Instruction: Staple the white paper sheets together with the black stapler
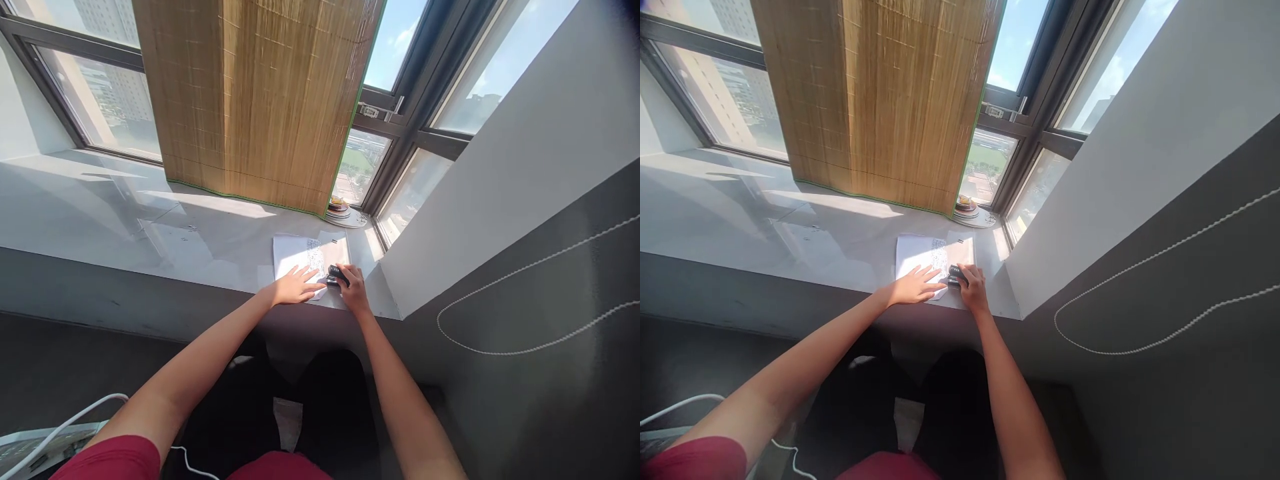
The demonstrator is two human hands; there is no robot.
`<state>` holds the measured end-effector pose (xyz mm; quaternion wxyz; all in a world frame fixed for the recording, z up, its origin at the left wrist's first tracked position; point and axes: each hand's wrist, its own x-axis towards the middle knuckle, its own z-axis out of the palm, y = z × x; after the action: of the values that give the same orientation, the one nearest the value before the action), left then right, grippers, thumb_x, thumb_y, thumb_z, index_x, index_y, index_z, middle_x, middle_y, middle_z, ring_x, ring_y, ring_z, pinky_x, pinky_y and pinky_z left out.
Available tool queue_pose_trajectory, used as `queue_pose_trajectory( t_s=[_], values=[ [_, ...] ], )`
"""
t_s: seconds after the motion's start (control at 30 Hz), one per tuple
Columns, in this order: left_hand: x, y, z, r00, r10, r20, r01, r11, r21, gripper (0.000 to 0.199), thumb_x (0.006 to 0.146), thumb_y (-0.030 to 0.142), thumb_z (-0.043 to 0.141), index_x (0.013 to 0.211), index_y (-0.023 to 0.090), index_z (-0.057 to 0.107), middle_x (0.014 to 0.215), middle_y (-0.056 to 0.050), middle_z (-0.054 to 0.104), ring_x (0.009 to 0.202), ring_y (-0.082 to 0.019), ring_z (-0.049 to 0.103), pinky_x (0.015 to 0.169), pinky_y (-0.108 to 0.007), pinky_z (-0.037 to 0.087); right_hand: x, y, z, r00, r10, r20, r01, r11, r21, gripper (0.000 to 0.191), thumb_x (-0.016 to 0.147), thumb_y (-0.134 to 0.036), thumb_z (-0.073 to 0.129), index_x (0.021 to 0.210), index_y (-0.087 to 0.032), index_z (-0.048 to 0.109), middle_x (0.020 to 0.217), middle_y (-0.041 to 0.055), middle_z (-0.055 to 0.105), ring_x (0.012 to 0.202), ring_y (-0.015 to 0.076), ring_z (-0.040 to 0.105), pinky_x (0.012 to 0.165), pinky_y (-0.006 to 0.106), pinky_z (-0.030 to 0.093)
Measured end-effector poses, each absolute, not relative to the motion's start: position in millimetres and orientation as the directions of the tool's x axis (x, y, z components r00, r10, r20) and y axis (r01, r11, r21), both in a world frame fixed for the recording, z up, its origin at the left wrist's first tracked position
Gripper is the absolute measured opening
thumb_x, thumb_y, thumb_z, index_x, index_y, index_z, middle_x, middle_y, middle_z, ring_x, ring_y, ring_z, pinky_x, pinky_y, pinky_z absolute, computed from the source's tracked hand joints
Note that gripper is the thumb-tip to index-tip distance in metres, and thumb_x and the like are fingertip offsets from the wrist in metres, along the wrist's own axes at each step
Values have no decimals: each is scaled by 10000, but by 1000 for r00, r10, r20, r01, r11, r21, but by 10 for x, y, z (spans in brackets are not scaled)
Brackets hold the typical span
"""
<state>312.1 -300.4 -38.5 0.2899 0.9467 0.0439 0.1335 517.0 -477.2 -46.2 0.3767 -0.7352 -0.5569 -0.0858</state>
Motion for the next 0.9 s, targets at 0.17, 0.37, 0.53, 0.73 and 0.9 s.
queue_pose_trajectory(
  t_s=[0.17,0.37,0.53,0.73,0.9],
  values=[
    [3140,-3005,-369,963,185,197,36,-811,585,483,929,359,753,1403,453,758,1682,31,557,1669,-369,333,1390,-610,120,5158,-4785,-446,375,755,538,890,-129,-438,443,1069,-264,514,1476,-281,689,1294,124,701,1211,341,581,1084,515,523],
    [3133,-3034,-320,982,125,144,26,-836,549,492,967,350,698,1453,415,736,1726,22,503,1692,-408,254,1384,-644,42,5136,-4807,-416,362,770,526,892,-121,-436,440,1079,-268,502,1479,-272,685,1319,124,702,1218,339,581,1092,507,511],
    [3133,-3053,-306,978,143,150,27,-806,592,442,936,350,741,1374,399,777,1706,17,531,1685,-383,283,1398,-581,99,5086,-4800,-379,224,830,512,928,-21,-372,485,1101,-305,512,1575,-283,612,1359,112,690,1247,323,584,1130,478,493],
    [3148,-3063,-329,983,117,143,25,-849,527,360,973,335,721,1324,366,794,1698,6,540,1685,-351,288,1404,-591,51,5048,-4769,-402,175,855,488,962,-43,-269,498,1121,-257,447,1586,-299,620,1332,116,689,1225,317,574,1090,467,484],
    [3137,-3092,-310,968,159,196,14,-809,587,381,926,275,778,1303,325,796,1580,-23,654,1637,-332,368,1393,-557,80,4973,-4766,-392,153,868,472,980,-70,-188,501,1113,-247,452,1580,-305,626,1332,122,688,1245,323,557,1048,461,464]
  ],
)
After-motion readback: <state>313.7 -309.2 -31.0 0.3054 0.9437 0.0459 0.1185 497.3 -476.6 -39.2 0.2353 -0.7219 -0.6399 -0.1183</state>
